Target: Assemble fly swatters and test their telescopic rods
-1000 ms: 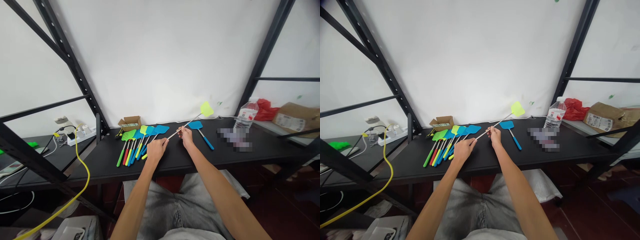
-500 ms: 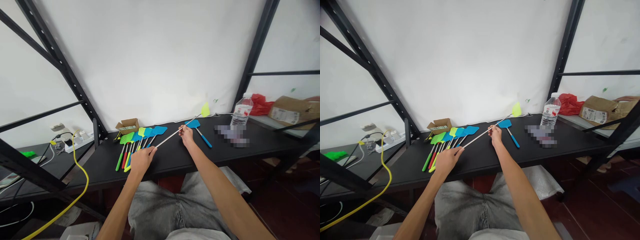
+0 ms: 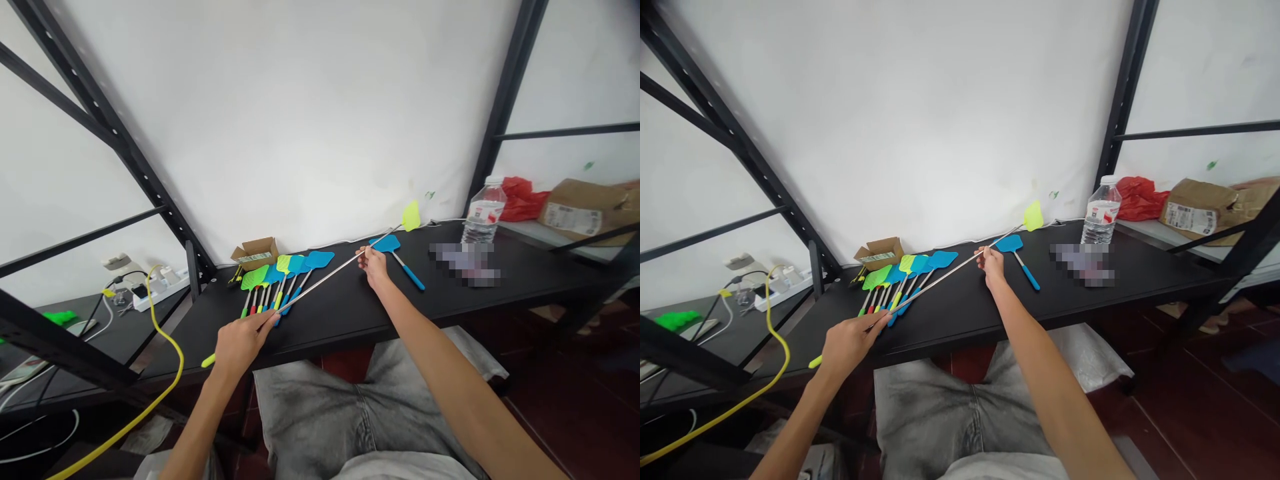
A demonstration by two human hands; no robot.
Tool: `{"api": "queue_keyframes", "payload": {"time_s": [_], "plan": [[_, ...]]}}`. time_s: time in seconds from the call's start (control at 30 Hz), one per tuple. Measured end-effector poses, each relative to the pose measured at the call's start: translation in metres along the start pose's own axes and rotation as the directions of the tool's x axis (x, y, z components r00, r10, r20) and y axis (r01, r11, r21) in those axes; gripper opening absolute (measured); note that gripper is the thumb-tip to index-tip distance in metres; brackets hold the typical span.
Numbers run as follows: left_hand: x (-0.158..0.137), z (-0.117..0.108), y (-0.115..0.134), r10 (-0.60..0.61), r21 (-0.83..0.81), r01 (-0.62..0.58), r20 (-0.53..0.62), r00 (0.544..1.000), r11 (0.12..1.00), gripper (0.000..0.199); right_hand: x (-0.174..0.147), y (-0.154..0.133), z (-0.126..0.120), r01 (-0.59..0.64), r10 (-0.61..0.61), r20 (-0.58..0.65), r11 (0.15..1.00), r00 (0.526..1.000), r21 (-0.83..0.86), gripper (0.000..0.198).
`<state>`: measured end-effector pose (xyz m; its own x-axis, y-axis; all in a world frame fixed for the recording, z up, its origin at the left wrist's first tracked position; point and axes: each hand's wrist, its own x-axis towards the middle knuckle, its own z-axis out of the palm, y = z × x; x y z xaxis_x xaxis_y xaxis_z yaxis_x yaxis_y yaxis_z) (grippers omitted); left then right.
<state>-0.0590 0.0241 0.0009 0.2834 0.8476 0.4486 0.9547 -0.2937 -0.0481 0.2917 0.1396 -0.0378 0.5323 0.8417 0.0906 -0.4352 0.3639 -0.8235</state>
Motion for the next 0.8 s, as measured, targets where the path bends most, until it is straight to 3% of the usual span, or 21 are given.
{"api": "queue_keyframes", "payload": {"time_s": [0.33,0.5,0.6,0.7,0.8], "plan": [[-0.009,-0.002,-0.041,0.028,0.029,-0.027,-0.042,0.999,0.999,0.038,-0.004,-0.001,-0.002,0.033,-0.024,0.100,0.996,0.995,-0.084,0.032],[-0.015,-0.009,-0.085,0.023,0.084,-0.011,-0.137,0.990,0.996,0.041,-0.002,-0.003,-0.006,-0.019,0.015,0.083,0.999,0.996,0.045,0.031],[-0.017,-0.012,-0.101,0.044,0.120,-0.023,-0.179,0.983,0.992,0.041,-0.002,-0.001,-0.006,-0.020,0.017,0.116,1.000,0.993,0.022,0.030],[-0.011,-0.010,-0.092,0.099,0.152,-0.073,-0.173,0.980,0.986,0.039,-0.002,0.002,-0.006,-0.012,0.008,0.125,1.000,0.992,0.028,0.030],[0.006,-0.006,-0.064,0.148,0.169,-0.118,-0.174,0.974,0.978,0.039,-0.002,0.002,-0.007,-0.028,0.019,0.140,0.998,0.990,0.061,0.026]]}}
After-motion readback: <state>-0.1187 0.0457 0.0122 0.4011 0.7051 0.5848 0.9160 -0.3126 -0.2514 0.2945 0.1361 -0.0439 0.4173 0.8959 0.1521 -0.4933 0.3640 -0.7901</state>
